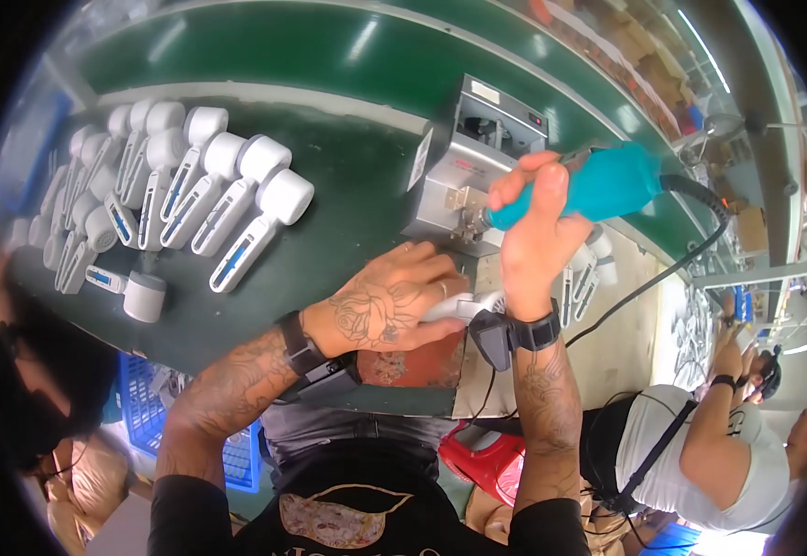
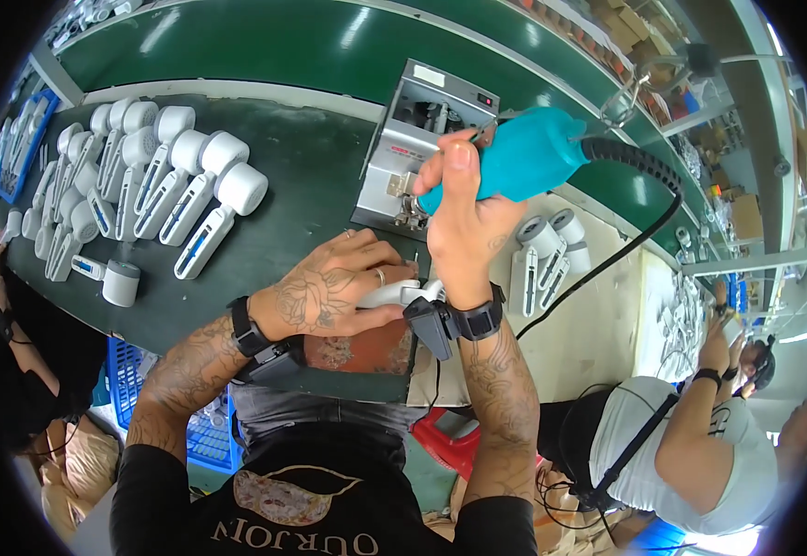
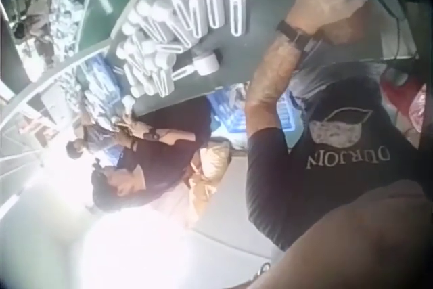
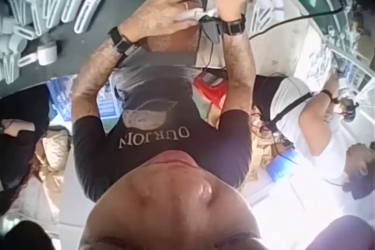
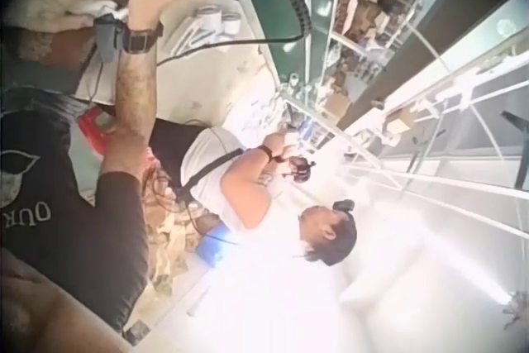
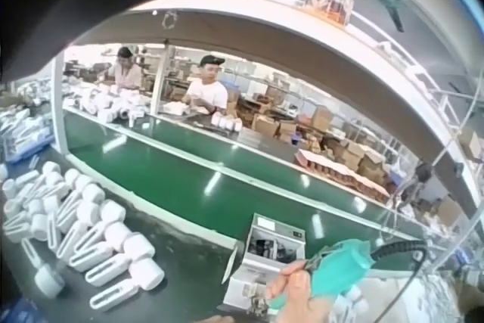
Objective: The person picks up a handheld fan, places it on a block, and uses a power tool to drive a screw into the casing. They then use a thin metal tool to pry at the seam of the fan's handle before setting it aside and repeating the process with another fan.
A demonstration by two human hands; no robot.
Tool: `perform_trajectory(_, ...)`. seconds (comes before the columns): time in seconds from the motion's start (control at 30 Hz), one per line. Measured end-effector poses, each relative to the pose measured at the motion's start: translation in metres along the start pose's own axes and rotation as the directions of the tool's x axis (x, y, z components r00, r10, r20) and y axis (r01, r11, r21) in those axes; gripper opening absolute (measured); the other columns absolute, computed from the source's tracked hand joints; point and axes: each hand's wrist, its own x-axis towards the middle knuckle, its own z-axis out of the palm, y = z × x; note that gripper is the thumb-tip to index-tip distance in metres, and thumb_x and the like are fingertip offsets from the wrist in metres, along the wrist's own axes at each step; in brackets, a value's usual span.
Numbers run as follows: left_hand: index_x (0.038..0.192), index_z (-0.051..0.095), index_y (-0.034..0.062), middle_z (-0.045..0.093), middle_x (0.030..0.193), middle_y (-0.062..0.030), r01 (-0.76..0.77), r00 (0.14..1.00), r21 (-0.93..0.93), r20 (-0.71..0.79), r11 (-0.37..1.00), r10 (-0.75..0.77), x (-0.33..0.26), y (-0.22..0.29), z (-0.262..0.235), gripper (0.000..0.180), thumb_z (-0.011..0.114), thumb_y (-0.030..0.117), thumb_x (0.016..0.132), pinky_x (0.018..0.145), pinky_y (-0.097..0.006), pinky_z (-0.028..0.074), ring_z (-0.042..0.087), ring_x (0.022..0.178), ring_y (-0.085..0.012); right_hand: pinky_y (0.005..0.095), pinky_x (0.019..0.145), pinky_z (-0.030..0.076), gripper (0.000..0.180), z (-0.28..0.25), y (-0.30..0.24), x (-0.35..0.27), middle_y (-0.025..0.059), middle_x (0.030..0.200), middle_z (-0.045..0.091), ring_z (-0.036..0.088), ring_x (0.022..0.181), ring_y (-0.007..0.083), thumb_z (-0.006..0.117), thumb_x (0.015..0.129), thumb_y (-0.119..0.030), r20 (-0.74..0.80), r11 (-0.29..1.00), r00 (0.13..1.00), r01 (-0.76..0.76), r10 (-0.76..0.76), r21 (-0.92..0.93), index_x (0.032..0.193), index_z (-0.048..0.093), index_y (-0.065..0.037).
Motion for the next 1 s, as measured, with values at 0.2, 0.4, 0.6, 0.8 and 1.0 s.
perform_trajectory(0.2,0.108,0.068,0.0031,0.056,0.095,-0.0091,-0.026,0.999,0.022,-0.034,0.999,0.027,0.001,-0.002,0.004,0.04,0.073,0.031,0.081,0.082,-0.038,0.047,0.055,0.091,-0.0265,0.0314,0.056,0.046,0.034,0.002,-0.001,-0.008,0.0069,0.067,0.054,0.054,0.058,0.0168,0.053,0.104,-0.033,0.031,1.0,0.999,-0.021,0.021,-0.018,0.098,0.054,0.0)
perform_trajectory(0.4,0.116,0.069,0.0056,0.054,0.094,-0.0074,0.022,1.0,0.023,0.005,1.0,-0.022,-0.002,-0.004,0.001,0.043,0.075,0.031,0.082,0.083,-0.038,0.047,0.054,0.089,-0.0247,0.0305,0.055,0.044,0.042,-0.018,-0.023,-0.038,0.0068,0.067,0.054,0.052,0.059,0.0161,0.056,0.103,-0.039,0.01,0.995,0.995,-0.099,0.099,-0.011,0.105,0.055,0.003)
perform_trajectory(0.6,0.115,0.069,0.0055,0.054,0.093,-0.007,0.005,1.0,0.033,0.004,0.999,-0.005,0.0,-0.003,0.002,0.045,0.077,0.033,0.081,0.081,-0.038,0.047,0.055,0.087,-0.0245,0.0333,0.055,0.043,0.056,-0.033,-0.03,-0.053,0.0066,0.067,0.051,0.051,0.057,0.0168,0.059,0.098,-0.05,0.0,0.989,0.989,-0.146,0.147,-0.037,0.108,0.052,0.004)
perform_trajectory(0.8,0.115,0.069,0.0057,0.055,0.095,-0.0063,0.021,1.0,0.03,0.013,0.999,-0.021,0.0,-0.002,0.004,0.045,0.078,0.033,0.08,0.081,-0.037,0.047,0.055,0.087,-0.0237,0.0335,0.055,0.043,0.053,-0.036,-0.025,-0.059,0.0071,0.067,0.051,0.051,0.057,0.0179,0.06,0.099,-0.048,0.035,0.992,0.992,-0.123,0.123,-0.008,0.106,0.051,0.003)
perform_trajectory(1.0,0.118,0.069,0.0059,0.057,0.097,-0.0064,0.005,1.0,0.018,0.017,1.0,-0.006,0.001,0.0,0.004,0.046,0.079,0.031,0.08,0.08,-0.037,0.047,0.056,0.089,-0.024,0.0345,0.056,0.044,0.044,-0.038,-0.016,-0.067,0.0071,0.067,0.049,0.05,0.057,0.0185,0.058,0.1,-0.043,0.051,0.993,0.992,-0.115,0.113,0.035,0.097,0.048,-0.001)
